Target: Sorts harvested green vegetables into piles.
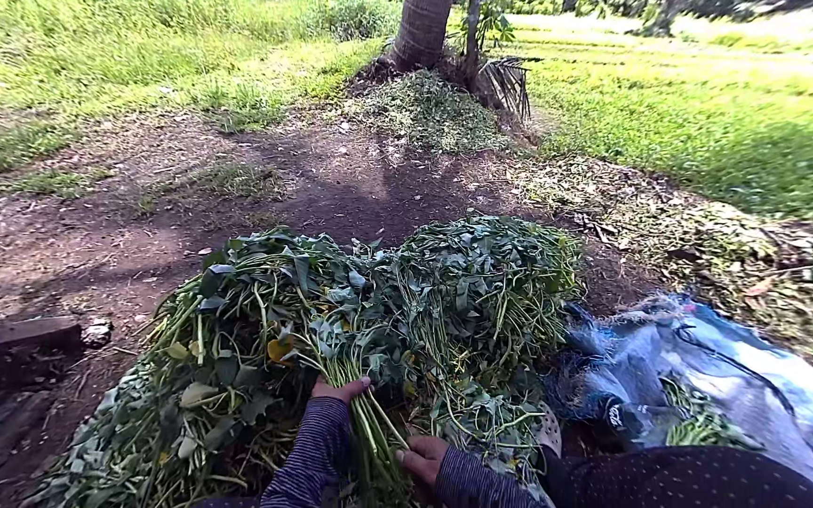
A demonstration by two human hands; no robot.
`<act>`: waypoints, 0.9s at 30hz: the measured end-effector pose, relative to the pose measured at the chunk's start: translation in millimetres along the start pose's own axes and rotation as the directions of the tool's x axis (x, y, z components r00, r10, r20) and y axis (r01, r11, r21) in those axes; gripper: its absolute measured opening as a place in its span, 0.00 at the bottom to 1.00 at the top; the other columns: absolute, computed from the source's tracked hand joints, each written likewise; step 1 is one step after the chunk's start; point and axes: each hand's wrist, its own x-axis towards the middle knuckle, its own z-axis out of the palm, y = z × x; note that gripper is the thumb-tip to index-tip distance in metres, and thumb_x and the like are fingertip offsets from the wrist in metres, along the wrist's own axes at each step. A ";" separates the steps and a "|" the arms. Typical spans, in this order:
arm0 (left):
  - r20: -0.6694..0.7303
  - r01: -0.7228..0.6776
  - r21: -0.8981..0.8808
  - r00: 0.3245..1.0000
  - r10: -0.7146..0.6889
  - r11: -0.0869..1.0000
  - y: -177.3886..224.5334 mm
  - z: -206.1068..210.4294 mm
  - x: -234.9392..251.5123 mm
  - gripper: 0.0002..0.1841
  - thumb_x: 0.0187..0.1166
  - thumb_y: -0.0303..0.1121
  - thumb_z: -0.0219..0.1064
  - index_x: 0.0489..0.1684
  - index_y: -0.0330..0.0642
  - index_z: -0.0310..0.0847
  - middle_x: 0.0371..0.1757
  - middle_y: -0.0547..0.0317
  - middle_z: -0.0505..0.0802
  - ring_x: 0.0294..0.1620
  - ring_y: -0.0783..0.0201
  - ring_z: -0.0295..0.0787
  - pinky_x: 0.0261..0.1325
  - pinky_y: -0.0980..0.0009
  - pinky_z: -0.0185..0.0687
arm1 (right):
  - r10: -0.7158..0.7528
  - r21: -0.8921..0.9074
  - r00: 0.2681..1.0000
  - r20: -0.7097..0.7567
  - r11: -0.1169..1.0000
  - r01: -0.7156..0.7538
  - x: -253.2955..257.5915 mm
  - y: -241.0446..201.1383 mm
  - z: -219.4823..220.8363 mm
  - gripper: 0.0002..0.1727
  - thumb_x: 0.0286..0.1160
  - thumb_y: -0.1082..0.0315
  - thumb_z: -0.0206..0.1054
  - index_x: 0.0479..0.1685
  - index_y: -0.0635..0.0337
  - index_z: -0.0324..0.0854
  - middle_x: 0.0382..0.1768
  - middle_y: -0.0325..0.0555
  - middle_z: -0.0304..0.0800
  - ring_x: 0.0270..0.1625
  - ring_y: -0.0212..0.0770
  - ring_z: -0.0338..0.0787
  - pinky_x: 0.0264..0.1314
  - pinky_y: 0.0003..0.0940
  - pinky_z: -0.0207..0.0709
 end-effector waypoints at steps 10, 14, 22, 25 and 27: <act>-0.341 -0.089 -0.081 0.938 0.056 0.993 4.9 -13.6 4.7 0.45 0.59 0.24 0.87 0.81 0.30 0.63 0.66 0.32 0.86 0.64 0.46 0.87 0.68 0.50 0.81 | -0.123 -0.610 0.983 -0.134 0.792 0.016 -28.5 -0.5 -3.6 0.30 0.92 0.48 0.48 0.48 0.68 0.83 0.43 0.63 0.91 0.52 0.62 0.93 0.55 0.65 0.82; -0.353 -0.098 -0.075 0.933 0.066 0.992 5.5 -10.4 2.7 0.44 0.59 0.25 0.87 0.79 0.28 0.65 0.65 0.32 0.86 0.65 0.46 0.86 0.69 0.50 0.80 | 0.030 -0.586 0.993 -0.118 0.805 -0.094 -46.0 -17.3 -3.6 0.32 0.94 0.46 0.44 0.57 0.68 0.81 0.50 0.66 0.91 0.58 0.64 0.91 0.61 0.67 0.79; -0.486 -0.146 -0.117 0.871 0.071 0.982 21.1 -43.5 6.0 0.45 0.65 0.27 0.84 0.84 0.30 0.59 0.71 0.32 0.83 0.70 0.46 0.83 0.73 0.52 0.77 | -0.049 -0.593 0.999 -0.018 0.805 0.029 -51.1 56.1 6.7 0.27 0.92 0.52 0.53 0.52 0.71 0.86 0.49 0.69 0.92 0.57 0.69 0.92 0.62 0.71 0.78; -0.438 -0.171 -0.193 0.896 0.071 0.966 24.3 -43.2 -2.0 0.44 0.66 0.25 0.83 0.83 0.29 0.60 0.69 0.32 0.84 0.65 0.49 0.86 0.69 0.55 0.80 | -0.058 -0.627 0.990 0.127 0.768 0.126 -39.8 56.0 -13.3 0.29 0.80 0.42 0.68 0.73 0.47 0.85 0.71 0.59 0.85 0.74 0.64 0.82 0.76 0.72 0.69; -0.370 -0.188 -0.270 0.926 0.079 0.944 30.9 -48.4 -12.2 0.43 0.68 0.24 0.81 0.84 0.30 0.58 0.66 0.35 0.85 0.60 0.53 0.88 0.64 0.58 0.84 | -0.130 -0.548 0.991 -0.028 0.831 0.093 -20.4 32.4 -43.9 0.26 0.80 0.49 0.70 0.71 0.54 0.85 0.62 0.58 0.91 0.64 0.59 0.90 0.72 0.64 0.77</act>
